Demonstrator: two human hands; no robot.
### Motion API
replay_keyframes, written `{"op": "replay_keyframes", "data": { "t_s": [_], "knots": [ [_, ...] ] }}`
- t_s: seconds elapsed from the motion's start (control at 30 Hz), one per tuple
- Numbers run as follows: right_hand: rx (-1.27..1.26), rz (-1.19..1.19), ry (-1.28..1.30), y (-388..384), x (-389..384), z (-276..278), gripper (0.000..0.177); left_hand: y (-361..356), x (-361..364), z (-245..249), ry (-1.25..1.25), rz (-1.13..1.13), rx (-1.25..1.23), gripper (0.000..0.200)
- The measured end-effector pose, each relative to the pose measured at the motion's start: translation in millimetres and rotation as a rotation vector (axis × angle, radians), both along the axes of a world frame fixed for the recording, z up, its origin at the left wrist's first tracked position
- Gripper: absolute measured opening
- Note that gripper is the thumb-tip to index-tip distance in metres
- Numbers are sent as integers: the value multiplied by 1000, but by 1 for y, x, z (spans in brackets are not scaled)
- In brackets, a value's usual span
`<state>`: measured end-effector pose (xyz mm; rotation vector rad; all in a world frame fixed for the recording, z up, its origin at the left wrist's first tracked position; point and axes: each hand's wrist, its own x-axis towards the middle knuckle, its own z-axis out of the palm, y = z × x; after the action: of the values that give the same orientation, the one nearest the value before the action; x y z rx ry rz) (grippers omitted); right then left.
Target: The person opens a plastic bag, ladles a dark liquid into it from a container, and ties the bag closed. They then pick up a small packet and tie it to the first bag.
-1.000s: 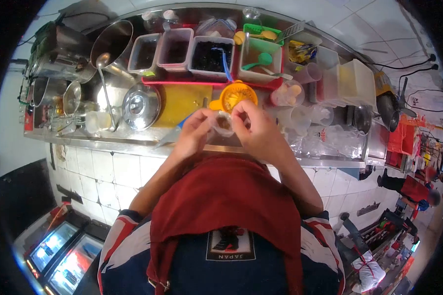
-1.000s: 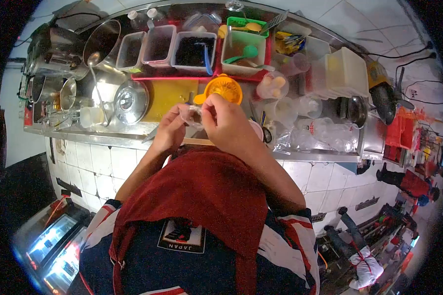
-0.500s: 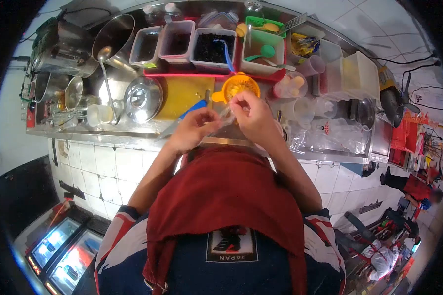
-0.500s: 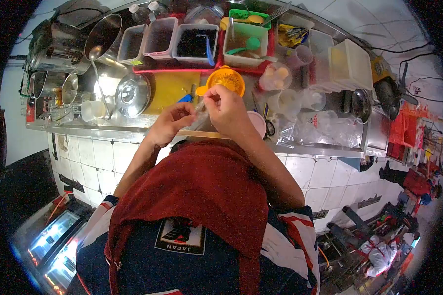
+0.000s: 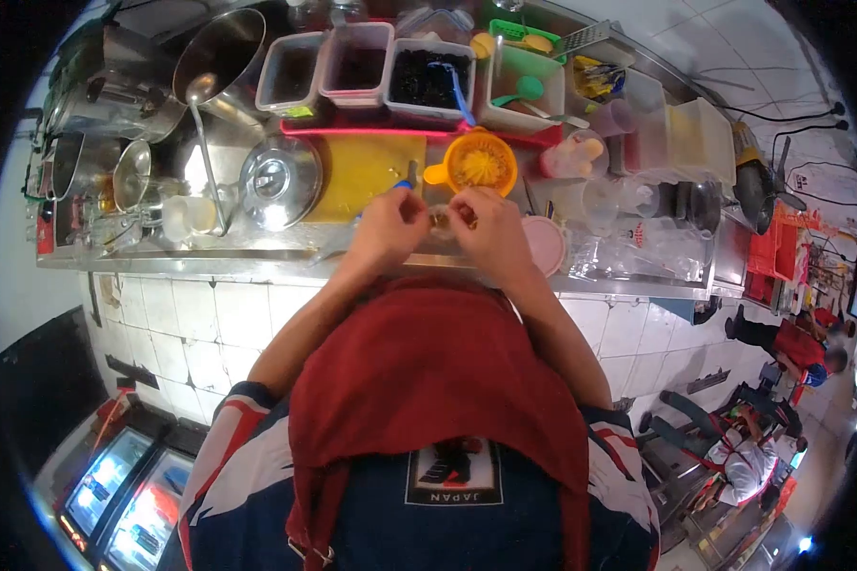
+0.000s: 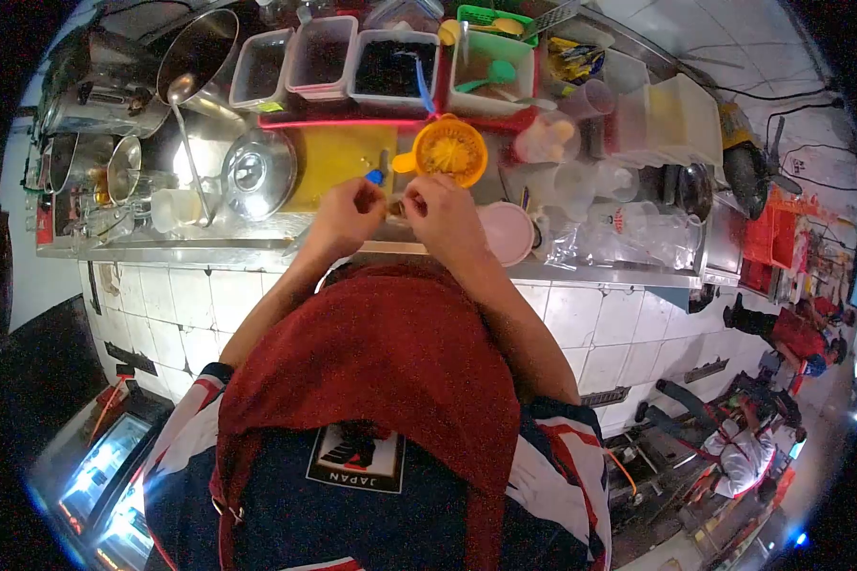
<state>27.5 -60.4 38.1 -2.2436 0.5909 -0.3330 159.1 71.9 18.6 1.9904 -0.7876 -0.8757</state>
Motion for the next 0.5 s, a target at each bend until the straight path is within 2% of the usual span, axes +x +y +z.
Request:
{"op": "replay_keyframes", "data": {
  "t_s": [0.07, 0.27, 0.43, 0.5],
  "knots": [
    [26, -37, 11, 13, 0, 0, 10, 0, 6, -10, 28, 6, 0, 19],
    [-118, -143, -68, 18, 23, -10, 8, 3, 28, -24, 5, -50, -45, 20],
    [-29, -292, -77, 44, 31, -7, 10, 1, 42, -28, 61, -66, -73, 20],
    [19, -329, -72, 58, 30, -6, 10, 3, 43, -42, 281, -44, -39, 17]
  ]
}}
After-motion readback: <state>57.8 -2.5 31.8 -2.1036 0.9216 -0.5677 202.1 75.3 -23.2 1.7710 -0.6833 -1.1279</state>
